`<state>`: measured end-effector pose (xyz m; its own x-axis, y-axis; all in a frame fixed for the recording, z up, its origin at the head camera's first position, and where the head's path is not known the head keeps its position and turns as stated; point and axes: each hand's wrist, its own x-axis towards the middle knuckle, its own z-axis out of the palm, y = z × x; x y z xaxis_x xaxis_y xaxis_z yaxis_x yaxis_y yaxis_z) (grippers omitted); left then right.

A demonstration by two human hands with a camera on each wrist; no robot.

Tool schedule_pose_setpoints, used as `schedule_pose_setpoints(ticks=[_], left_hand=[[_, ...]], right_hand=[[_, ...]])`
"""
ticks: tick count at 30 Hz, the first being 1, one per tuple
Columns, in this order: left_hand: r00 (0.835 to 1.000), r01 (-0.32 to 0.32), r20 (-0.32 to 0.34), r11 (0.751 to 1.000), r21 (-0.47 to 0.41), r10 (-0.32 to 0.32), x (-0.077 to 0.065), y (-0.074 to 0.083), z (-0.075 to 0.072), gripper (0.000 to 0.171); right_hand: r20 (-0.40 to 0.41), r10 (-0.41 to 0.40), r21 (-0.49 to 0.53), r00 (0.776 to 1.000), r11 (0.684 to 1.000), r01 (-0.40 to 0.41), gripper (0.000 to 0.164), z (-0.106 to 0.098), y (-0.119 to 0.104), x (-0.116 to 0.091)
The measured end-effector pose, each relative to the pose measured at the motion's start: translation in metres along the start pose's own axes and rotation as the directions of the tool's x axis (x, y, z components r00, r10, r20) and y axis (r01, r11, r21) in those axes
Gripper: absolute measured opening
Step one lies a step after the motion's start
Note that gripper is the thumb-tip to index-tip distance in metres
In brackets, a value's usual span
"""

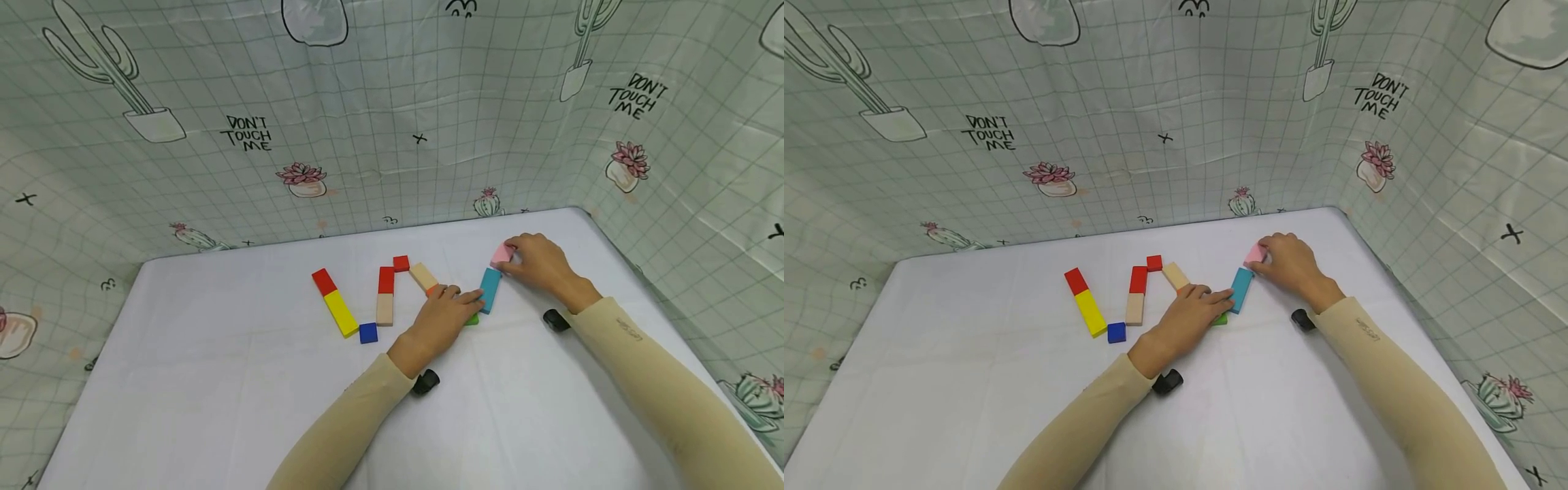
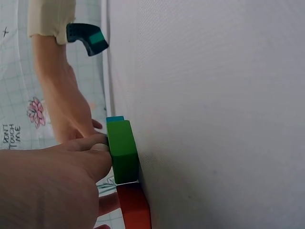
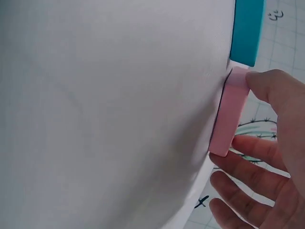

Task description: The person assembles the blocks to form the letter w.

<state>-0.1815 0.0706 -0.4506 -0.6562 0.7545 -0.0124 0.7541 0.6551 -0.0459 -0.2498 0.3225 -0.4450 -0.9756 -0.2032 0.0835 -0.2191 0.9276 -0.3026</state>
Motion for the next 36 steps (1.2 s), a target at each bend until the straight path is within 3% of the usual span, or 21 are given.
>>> schedule_pose_setpoints(ticks=[9,17,36], left_hand=[[1.0,0.001,0.013,1.0,-0.008,-0.001,0.0009,-0.0008,-0.0014,0.047],[1.0,0.004,0.015,1.0,-0.01,-0.004,0.0004,-0.0008,-0.0009,0.047],[1.0,0.008,0.012,1.0,-0.015,-0.007,-0.0003,-0.0002,-0.0005,0.048]], right_hand=[[0.058,-0.032,-0.028,0.998,0.999,0.034,0.056,-0.0057,-0.0009,-0.0052],[0.059,-0.054,0.005,0.997,0.999,0.054,0.045,-0.0046,-0.001,-0.0065],[0.072,-0.089,0.018,0.993,0.996,0.088,0.046,-0.0004,-0.0037,-0.0062]])
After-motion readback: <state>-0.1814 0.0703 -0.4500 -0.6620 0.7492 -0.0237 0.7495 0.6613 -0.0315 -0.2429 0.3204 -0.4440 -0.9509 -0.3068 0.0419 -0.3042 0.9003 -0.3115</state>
